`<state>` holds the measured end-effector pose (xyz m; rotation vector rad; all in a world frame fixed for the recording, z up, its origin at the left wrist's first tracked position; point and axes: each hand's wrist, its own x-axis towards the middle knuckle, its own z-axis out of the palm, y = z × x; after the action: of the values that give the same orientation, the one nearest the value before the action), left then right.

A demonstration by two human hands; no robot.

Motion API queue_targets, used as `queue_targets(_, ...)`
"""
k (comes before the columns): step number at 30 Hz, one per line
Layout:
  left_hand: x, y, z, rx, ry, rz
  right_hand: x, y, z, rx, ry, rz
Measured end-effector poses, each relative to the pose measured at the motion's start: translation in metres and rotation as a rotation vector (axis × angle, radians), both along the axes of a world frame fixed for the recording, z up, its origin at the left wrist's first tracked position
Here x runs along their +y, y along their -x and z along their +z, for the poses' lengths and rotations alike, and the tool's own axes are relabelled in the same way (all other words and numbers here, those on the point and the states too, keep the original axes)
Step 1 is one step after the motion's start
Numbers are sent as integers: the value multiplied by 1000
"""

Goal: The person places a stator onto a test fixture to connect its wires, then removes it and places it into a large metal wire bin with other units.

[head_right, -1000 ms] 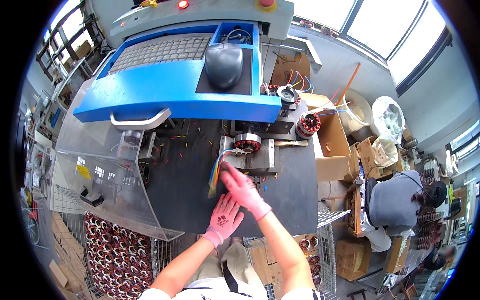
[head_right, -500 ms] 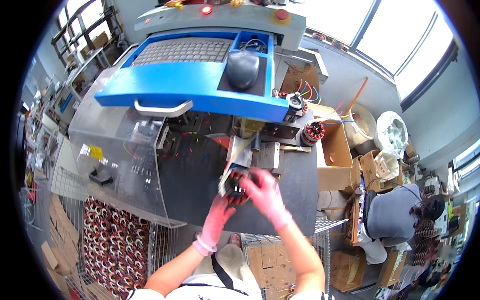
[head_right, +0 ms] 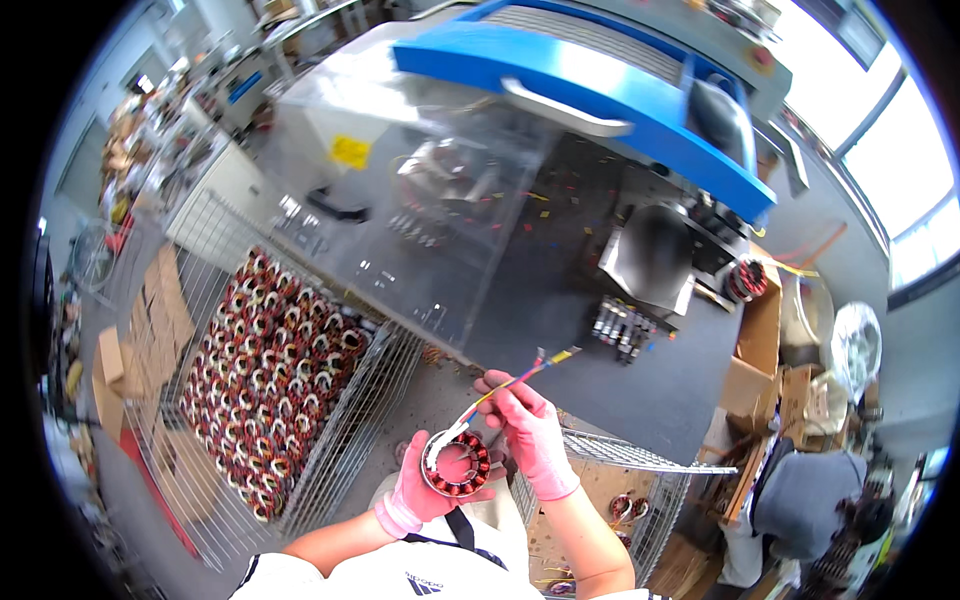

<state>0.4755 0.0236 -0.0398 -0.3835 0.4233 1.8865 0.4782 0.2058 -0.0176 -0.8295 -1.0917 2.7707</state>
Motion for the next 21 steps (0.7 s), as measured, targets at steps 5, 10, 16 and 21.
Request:
queue_targets(5, -88, -13, 0, -63, -36, 198, -97, 12, 2, 32, -281, 227)
queue_targets(10, -215, -37, -13, -96, -27, 466, -248, 10, 10, 277, -901, 572)
queue_targets(16, -361, -64, -27, -21, 68, 748, -402, 14, -9, 802, -1473, 1163)
queue_targets(21, -444, -90, -64, -273, -277, 944, -493, 33, -18, 876, -1118, 1775)
